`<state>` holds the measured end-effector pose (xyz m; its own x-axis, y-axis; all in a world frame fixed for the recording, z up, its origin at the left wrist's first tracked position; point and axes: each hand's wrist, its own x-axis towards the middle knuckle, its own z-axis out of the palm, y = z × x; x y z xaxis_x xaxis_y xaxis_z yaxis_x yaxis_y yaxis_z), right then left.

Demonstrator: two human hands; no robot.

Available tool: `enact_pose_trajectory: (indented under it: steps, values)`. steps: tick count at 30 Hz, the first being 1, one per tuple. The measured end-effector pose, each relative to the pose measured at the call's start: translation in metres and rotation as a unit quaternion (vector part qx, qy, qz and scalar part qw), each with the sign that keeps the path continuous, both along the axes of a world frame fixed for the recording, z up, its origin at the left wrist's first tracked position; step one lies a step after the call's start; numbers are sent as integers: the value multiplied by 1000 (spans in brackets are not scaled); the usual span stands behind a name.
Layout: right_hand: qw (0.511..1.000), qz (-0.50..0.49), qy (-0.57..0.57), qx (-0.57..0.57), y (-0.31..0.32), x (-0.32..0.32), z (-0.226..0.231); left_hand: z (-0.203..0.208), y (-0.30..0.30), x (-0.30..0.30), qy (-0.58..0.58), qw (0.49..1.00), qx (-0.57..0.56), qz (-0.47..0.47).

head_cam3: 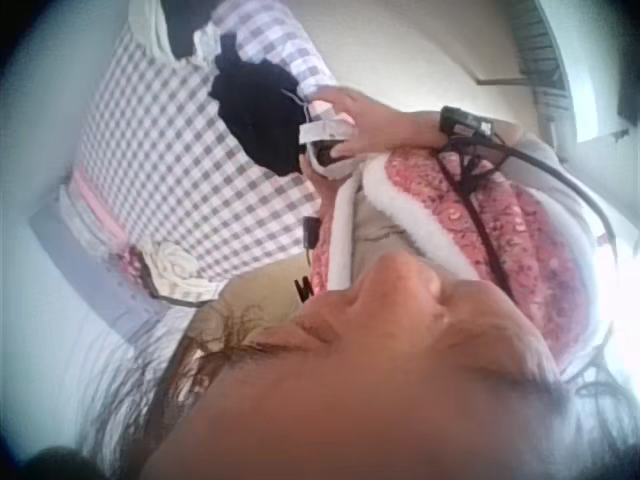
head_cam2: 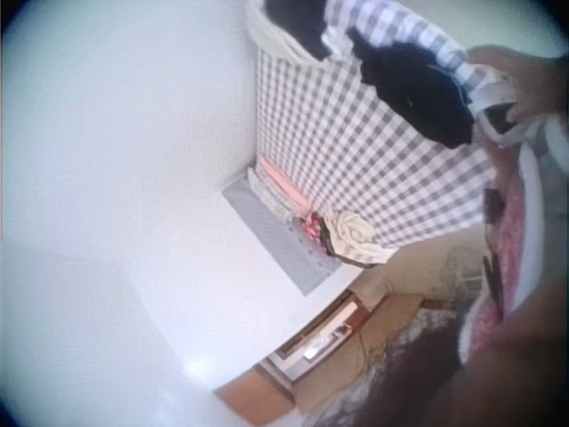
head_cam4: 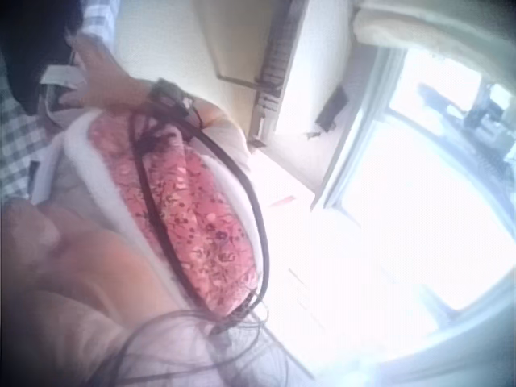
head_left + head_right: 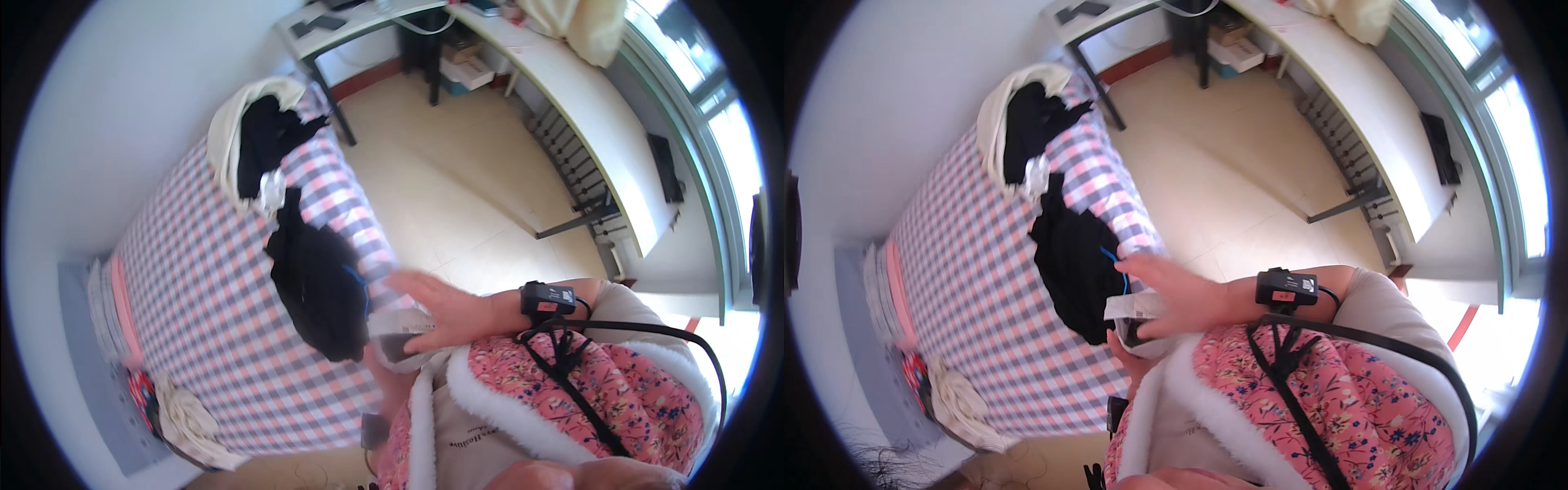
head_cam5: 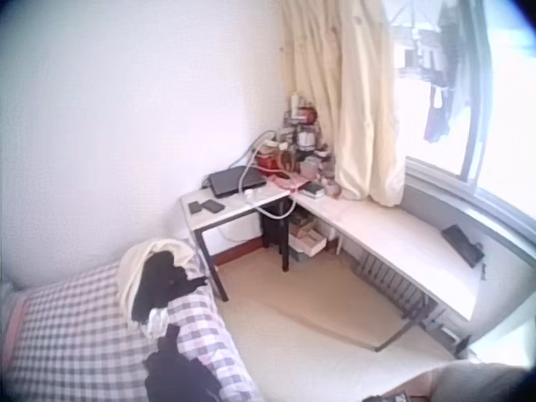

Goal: The person attaches small black caps to the legs of a yellow chair. They pick up each cap from a plastic bag and press it onto the end of a chair leg, repeating the process for multiple legs.

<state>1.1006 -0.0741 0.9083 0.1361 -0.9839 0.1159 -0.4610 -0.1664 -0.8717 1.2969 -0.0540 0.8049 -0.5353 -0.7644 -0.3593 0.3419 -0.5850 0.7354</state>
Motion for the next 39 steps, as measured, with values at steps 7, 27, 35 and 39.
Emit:
enact_pose_trajectory:
  steps: [7,27,35,39]
  values:
    - [980,88,-99,148,30,8,-30,-20,-23,-19,-54,991,-2,-121]
    - [826,-522,41,207,94,120,-27,-69,-135,-72,114,681,-439,-575]
    - [746,-659,10,97,113,191,-54,-96,-101,-115,75,449,-149,-878]
    - [685,-723,-7,94,137,188,-37,-85,-59,-150,222,392,-254,-856]
